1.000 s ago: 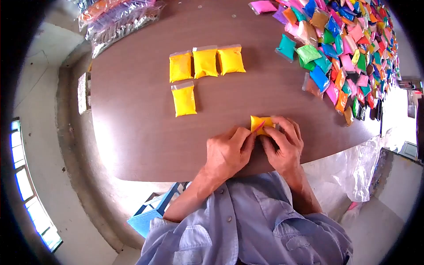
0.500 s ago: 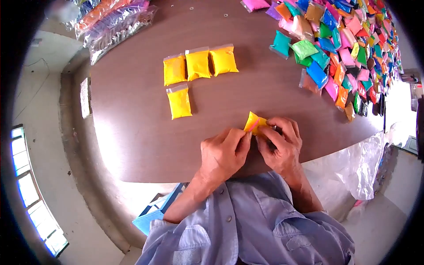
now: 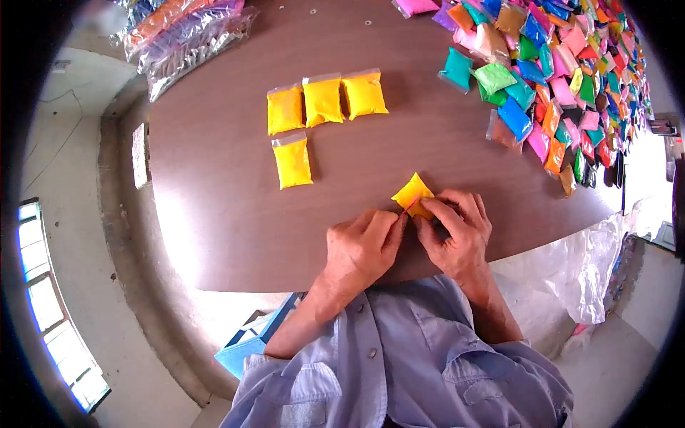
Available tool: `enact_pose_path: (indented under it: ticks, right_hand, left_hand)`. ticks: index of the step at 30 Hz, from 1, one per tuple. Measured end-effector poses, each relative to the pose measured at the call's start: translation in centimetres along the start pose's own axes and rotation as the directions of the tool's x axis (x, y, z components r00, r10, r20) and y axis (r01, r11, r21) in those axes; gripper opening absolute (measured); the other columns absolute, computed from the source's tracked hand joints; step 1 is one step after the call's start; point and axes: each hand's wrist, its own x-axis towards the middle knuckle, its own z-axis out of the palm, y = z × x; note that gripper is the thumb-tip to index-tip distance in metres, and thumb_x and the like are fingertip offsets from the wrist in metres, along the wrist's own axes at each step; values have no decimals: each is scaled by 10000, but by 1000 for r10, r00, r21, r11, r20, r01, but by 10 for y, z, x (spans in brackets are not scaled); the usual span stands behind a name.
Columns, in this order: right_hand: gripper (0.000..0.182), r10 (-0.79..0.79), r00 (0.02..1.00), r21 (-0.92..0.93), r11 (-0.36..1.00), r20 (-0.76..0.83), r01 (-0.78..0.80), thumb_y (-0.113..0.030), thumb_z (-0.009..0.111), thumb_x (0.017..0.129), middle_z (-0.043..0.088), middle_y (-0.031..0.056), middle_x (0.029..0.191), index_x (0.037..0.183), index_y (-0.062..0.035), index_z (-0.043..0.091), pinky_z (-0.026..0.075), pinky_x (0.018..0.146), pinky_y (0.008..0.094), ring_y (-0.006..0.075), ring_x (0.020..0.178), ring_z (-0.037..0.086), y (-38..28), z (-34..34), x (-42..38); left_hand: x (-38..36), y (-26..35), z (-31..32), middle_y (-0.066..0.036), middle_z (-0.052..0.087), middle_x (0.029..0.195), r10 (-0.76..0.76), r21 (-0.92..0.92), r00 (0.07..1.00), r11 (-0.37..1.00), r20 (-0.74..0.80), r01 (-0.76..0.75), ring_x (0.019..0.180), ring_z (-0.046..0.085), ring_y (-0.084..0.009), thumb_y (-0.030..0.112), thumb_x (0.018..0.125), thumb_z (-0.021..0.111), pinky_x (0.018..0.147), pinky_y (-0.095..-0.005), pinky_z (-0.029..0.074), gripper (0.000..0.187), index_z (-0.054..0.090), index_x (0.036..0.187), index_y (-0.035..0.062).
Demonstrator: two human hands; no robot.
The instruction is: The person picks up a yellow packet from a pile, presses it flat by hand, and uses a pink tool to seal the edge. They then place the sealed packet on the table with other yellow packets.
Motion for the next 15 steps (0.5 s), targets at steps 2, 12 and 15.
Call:
enact_pose_path:
  ticks: [2, 12, 15]
  right_hand:
    - [300, -4, 1000, -1, 1000, -1, 4, -102, 886, 715, 650, 41, 1007, 992, -113, 771, 557, 719, 362, 251, 853, 641, 2, 1, -1]
    - [311, 6, 1000, 28, 1000, -8, -6, -95, 899, 700, 649, 46, 977, 983, -101, 772, 547, 683, 362, 241, 792, 641, 0, 1, -2]
    - [303, -16, 1000, 17, 1000, 2, 16, -72, 885, 707, 651, 48, 960, 987, -100, 773, 549, 681, 366, 247, 789, 642, 0, 0, 1]
  left_hand:
    - [-1, 0, 2, -116, 682, 758, 40, 31, 999, 999, -18, -40, 607, 688, -301, 46, 859, 796, 543, -380, 543, 139, 658, 862, 52]
    - [8, -2, -8, -116, 680, 758, -52, 30, 997, 998, -63, 54, 620, 689, -304, 44, 878, 781, 552, -368, 542, 127, 655, 863, 54]
    - [4, 6, -5, -111, 682, 764, 11, 24, 1000, 1000, -28, -10, 627, 692, -303, 55, 878, 778, 553, -375, 546, 120, 659, 866, 54]
